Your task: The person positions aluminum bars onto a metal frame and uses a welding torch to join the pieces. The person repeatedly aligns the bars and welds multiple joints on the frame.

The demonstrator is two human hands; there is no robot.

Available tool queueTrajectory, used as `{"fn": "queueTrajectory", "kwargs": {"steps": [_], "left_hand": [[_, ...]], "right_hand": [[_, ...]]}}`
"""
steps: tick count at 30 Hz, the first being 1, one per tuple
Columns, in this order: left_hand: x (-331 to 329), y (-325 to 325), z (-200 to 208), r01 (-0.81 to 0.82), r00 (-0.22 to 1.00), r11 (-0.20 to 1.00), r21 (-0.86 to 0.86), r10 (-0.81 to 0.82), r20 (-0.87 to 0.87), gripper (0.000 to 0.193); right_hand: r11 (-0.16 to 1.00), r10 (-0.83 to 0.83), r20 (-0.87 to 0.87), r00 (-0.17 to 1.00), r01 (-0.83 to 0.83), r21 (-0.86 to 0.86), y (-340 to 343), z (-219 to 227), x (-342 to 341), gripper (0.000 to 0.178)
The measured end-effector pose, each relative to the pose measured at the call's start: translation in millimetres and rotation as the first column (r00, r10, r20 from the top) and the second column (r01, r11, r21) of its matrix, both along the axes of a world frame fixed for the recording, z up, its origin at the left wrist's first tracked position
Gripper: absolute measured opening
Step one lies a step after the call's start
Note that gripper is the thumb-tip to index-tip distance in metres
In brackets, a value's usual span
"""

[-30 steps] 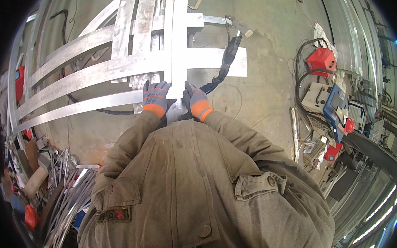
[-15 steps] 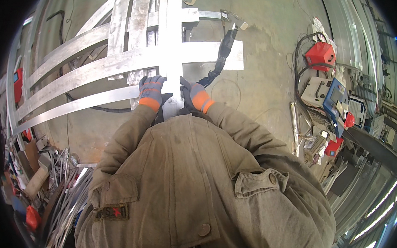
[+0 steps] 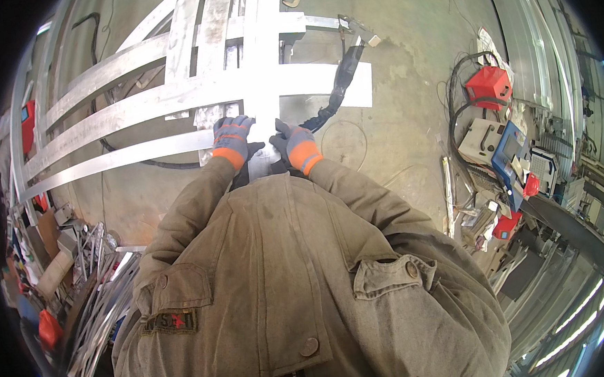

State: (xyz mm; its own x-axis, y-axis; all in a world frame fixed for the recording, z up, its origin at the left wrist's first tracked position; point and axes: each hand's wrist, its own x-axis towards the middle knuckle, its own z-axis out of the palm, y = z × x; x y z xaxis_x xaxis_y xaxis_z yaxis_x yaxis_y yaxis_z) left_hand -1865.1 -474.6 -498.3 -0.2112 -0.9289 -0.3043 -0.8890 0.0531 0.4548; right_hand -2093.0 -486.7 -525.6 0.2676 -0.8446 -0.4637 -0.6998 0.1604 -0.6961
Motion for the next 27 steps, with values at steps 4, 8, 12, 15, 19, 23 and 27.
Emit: {"fn": "queueTrajectory", "kwargs": {"steps": [4,8,12,15,19,23,27], "left_hand": [[-2,3,-4,-0.013,1.0,1.0,0.012,0.013,-0.005,0.063],[-1,3,-6,-0.009,1.0,0.999,-0.046,0.009,-0.006,0.067],[-4,10,2,-0.062,0.998,0.97,-0.234,0.067,0.014,0.067],[-7,32,8,-0.094,0.991,0.995,-0.025,0.092,-0.093,0.058],[-15,42,-3,-0.166,0.875,0.842,0.514,0.366,-0.317,0.056],[-37,36,-27,-0.2,0.332,0.373,0.906,0.896,-0.295,0.045],[-58,39,-57,-0.236,0.297,0.452,0.86,0.877,-0.379,0.035]], "right_hand": [[0.999,0.034,0.053,0.998,-0.035,0.002,-1,23,2,0.046],[0.997,0.038,0.016,0.999,-0.039,0.06,-5,31,4,0.045],[0.99,0.068,-0.042,0.997,-0.062,0.127,-17,38,5,0.044],[0.982,0.174,-0.146,0.974,-0.161,0.101,-24,42,6,0.043],[0.977,0.18,-0.08,0.98,-0.169,0.131,-28,44,7,0.04],[0.972,0.191,-0.102,0.976,-0.173,0.159,-31,44,10,0.037],[0.953,0.27,-0.059,0.961,-0.258,0.16,-41,48,4,0.035]]}}
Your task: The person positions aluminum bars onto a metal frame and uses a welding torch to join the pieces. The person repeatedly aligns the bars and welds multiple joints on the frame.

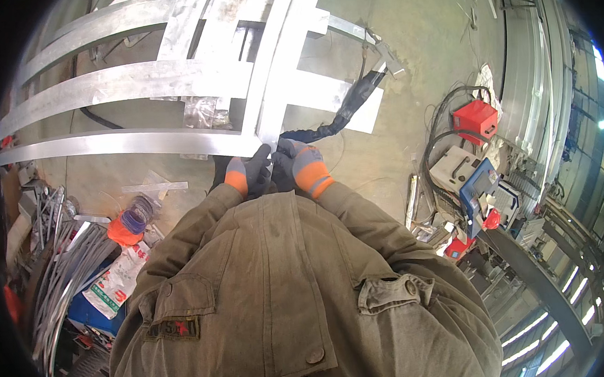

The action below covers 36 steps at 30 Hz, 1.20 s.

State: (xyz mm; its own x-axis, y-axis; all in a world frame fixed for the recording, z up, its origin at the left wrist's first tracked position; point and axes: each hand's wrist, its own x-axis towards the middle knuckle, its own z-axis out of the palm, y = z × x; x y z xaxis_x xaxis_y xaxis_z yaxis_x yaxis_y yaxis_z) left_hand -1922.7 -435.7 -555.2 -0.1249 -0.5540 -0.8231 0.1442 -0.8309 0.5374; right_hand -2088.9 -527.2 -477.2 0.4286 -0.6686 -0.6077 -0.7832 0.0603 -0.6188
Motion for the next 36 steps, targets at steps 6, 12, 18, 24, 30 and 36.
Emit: {"fn": "queueTrajectory", "kwargs": {"steps": [6,12,18,24,30,36], "left_hand": [[-6,12,-23,0.261,0.94,0.926,-0.272,-0.18,0.289,0.035],[-4,7,1,-0.025,0.99,0.995,0.091,0.012,0.141,0.053],[-3,2,21,-0.093,0.913,0.996,-0.011,0.09,0.398,0.076],[-5,2,17,-0.055,0.908,0.998,0.009,0.046,0.416,0.078],[-6,1,7,-0.023,0.929,0.999,0.039,0.007,0.37,0.075],[1,-4,23,-0.052,0.962,0.996,0.069,0.032,0.27,0.075]], "right_hand": [[0.986,-0.104,0.021,0.994,0.105,-0.132,-116,-8,-8,0.051],[0.783,-0.313,0.068,0.947,0.298,-0.546,-310,-45,67,0.106],[0.774,-0.497,-0.13,0.858,0.372,-0.512,-371,-79,124,0.101],[0.731,-0.521,-0.016,0.853,0.437,-0.525,-360,-83,125,0.092],[0.726,-0.536,0.01,0.844,0.467,-0.505,-357,-77,127,0.093],[0.71,-0.545,-0.035,0.838,0.439,-0.551,-361,-86,128,0.089]]}}
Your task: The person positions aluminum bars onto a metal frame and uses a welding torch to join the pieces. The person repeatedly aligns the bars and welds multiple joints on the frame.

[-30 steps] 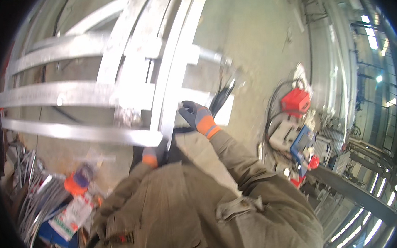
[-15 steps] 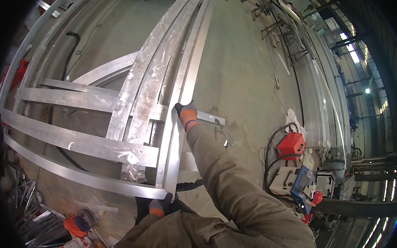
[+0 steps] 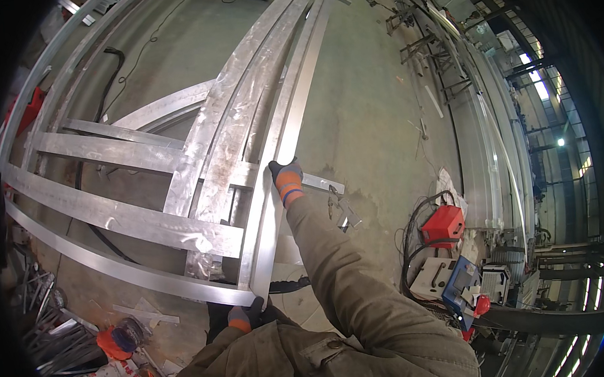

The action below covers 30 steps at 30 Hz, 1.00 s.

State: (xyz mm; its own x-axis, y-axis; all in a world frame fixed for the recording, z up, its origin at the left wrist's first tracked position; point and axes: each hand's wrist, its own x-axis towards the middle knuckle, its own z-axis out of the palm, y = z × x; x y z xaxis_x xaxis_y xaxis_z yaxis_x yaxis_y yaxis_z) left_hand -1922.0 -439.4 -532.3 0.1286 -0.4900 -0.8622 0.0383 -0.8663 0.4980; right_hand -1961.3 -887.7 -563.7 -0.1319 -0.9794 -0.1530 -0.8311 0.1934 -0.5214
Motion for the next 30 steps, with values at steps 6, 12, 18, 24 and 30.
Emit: {"fn": "queueTrajectory", "kwargs": {"steps": [6,12,18,24,30], "left_hand": [[-8,7,-13,-0.003,0.998,0.998,-0.06,0.007,0.069,0.069],[-8,9,-36,0.161,0.986,0.973,-0.165,-0.15,0.078,0.065],[-14,21,-41,0.034,0.997,0.989,-0.141,-0.024,0.074,0.067],[-24,42,-70,0.174,0.965,0.952,-0.251,-0.114,0.236,0.048],[-31,36,-73,-0.132,0.99,0.986,-0.103,0.126,-0.063,0.07]], "right_hand": [[0.999,0.023,0.076,0.997,-0.019,-0.044,5,5,1,0.082],[0.984,0.17,-0.007,0.985,-0.17,-0.053,1,-1,-6,0.109],[0.945,0.291,0.218,0.931,-0.246,-0.214,74,-9,-26,0.113],[0.966,0.254,0.355,0.9,-0.255,-0.045,167,7,-36,0.12],[0.976,0.216,0.381,0.899,-0.183,-0.122,182,7,-29,0.105]]}}
